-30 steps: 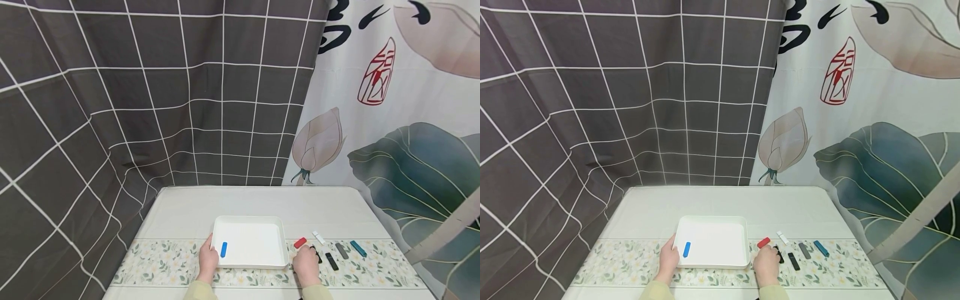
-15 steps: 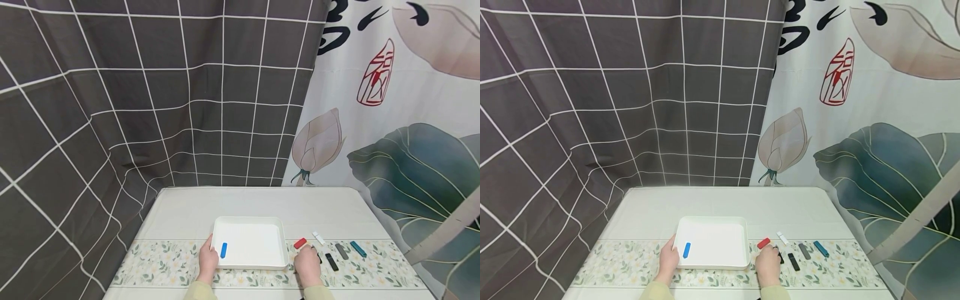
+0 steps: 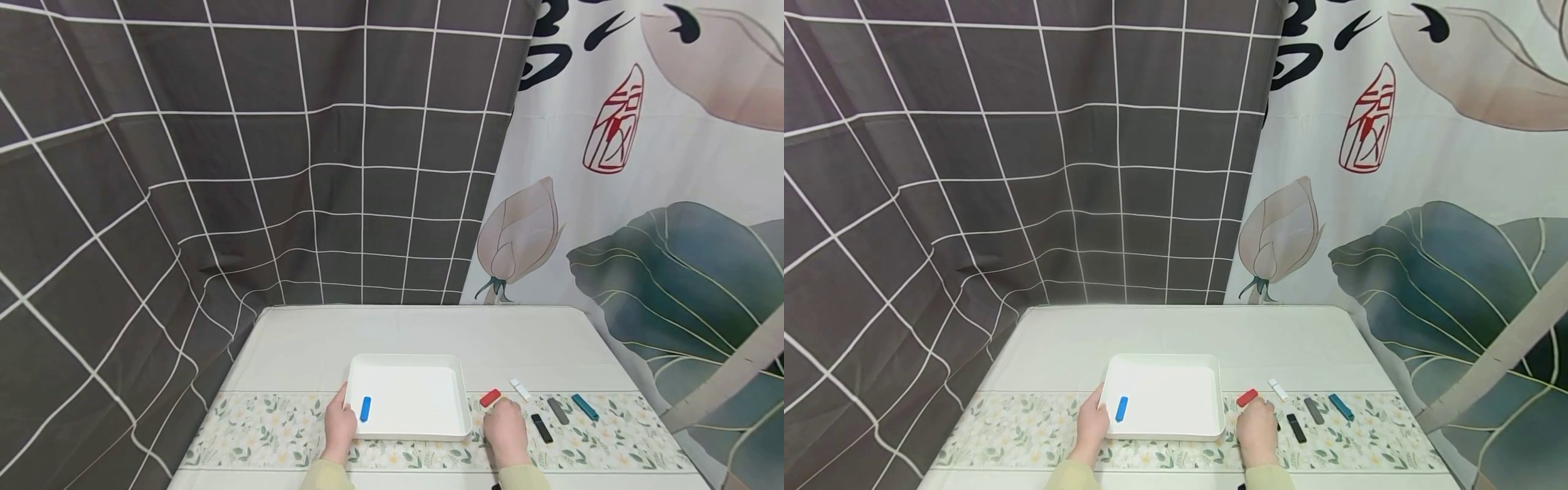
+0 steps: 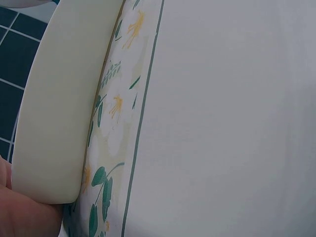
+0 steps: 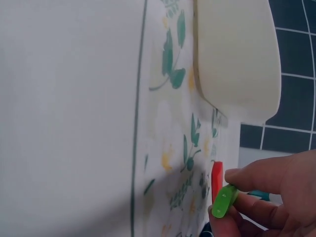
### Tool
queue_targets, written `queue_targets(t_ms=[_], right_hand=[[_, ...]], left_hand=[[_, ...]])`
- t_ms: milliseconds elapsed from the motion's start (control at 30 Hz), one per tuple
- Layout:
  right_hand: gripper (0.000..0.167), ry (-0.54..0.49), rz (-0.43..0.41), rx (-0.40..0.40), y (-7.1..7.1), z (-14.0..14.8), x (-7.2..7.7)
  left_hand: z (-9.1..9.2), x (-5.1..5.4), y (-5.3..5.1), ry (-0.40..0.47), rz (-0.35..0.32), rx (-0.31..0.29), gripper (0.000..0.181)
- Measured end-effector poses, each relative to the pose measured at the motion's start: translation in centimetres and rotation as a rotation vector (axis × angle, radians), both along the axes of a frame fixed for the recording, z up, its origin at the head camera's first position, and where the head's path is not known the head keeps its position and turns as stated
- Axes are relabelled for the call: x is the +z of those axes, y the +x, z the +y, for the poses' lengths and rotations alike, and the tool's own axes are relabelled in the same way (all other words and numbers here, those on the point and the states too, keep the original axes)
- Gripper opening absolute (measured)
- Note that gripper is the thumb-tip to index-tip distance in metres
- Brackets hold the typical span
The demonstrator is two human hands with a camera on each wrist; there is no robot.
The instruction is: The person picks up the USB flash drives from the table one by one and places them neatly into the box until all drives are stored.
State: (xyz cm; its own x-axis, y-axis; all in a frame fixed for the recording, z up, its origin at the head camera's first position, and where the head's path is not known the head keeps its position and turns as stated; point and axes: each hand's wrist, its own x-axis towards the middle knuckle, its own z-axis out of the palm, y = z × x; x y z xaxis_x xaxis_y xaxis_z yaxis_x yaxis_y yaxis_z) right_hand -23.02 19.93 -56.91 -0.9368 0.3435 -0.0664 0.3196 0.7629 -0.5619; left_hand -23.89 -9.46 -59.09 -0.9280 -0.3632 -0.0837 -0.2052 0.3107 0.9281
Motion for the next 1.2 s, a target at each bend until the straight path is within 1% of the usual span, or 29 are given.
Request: queue_targets(t_ms=[167, 300, 467, 633, 967, 1200], right_hand=[[0.024, -0.014, 0.018, 0.004, 0.1, 0.2, 0.3], [0.023, -0.002, 0.035, 0.019, 0.1, 0.3, 0.6], [0.027, 0.008, 0.048, 0.024, 0.1, 0.4, 1.0], [0.027, -0.009, 0.055, 0.016, 0.0, 0.5, 1.3], [0.022, -0.022, 0.092, 0.029, -0.2, 0.4, 2.3], [0.018, -0.019, 0.117, 0.03, -0.3, 0.0, 2.7]], left_hand=[[0.0, 0.0, 0.1, 0.002, 0.009, 0.001, 0.053], [-0.1, 0.1, 0.1, 0.007, 0.022, -0.002, 0.053], [-0.1, 0.1, 0.0, 0.006, 0.021, -0.01, 0.053], [-0.1, 0.0, -0.1, 0.014, 0.02, -0.012, 0.053], [-0.2, -0.1, -0.1, 0.015, 0.019, -0.006, 0.053], [-0.2, 0.0, 0.1, 0.015, 0.022, -0.001, 0.053]])
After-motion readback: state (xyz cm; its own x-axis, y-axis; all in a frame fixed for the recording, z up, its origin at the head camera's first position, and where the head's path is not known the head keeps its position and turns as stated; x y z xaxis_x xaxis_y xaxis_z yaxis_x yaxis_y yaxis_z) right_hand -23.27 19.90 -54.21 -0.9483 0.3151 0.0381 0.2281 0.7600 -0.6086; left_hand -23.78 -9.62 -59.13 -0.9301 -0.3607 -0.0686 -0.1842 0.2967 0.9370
